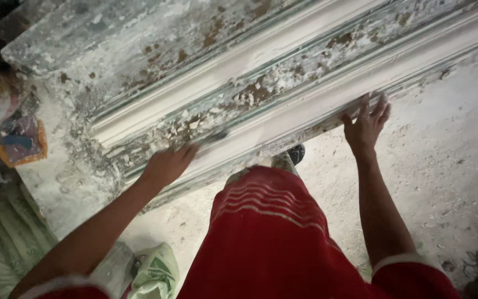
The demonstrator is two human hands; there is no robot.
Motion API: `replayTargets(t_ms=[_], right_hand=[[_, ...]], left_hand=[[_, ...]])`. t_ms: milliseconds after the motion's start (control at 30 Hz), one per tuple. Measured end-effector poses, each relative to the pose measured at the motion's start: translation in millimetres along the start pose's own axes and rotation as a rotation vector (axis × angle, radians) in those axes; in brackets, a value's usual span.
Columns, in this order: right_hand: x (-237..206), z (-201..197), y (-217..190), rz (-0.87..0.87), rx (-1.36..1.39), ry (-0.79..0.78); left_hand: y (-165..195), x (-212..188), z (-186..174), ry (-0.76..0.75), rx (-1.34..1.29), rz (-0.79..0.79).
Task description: The person scrapes dried plaster residue off decorative white cornice molding strips laid on a work surface, using a small handheld scraper and running it along the molded profiles. They work along the length of the strips, repositioning pieces and clearing loosened plaster debris as they go.
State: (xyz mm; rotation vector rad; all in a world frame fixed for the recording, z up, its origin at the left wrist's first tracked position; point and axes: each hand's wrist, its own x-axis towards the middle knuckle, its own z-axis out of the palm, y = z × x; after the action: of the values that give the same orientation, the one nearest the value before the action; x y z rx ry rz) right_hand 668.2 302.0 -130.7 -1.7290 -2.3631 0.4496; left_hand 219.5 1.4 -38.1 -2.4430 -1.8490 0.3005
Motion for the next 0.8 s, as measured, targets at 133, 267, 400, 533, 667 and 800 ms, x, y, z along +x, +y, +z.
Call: replayTargets(t_ms=[133, 267, 400, 533, 667, 800], right_hand=[[7, 5, 2, -0.176, -0.015, 0.128], [4, -4, -5, -0.123, 0.036, 0.139], [-1, -20, -13, -0.11, 0.03, 0.172], [-2, -30, -7, -0.131, 0.016, 0.169], [0, -22, 7, -0.121, 0.032, 0.174], [4, -12, 11, -0.223, 0.07, 0.255]], left_hand=[[22, 35, 10, -0.403, -0.278, -0.126], [86, 211, -13, 0.113, -0.521, 0.028], [145, 376, -54, 0.042, -0.63, -0.148], [135, 379, -56, -0.181, -0.577, -0.127], [66, 227, -38, 0.184, -0.559, -0.034], [19, 80, -37, -0.295, -0.693, -0.499]])
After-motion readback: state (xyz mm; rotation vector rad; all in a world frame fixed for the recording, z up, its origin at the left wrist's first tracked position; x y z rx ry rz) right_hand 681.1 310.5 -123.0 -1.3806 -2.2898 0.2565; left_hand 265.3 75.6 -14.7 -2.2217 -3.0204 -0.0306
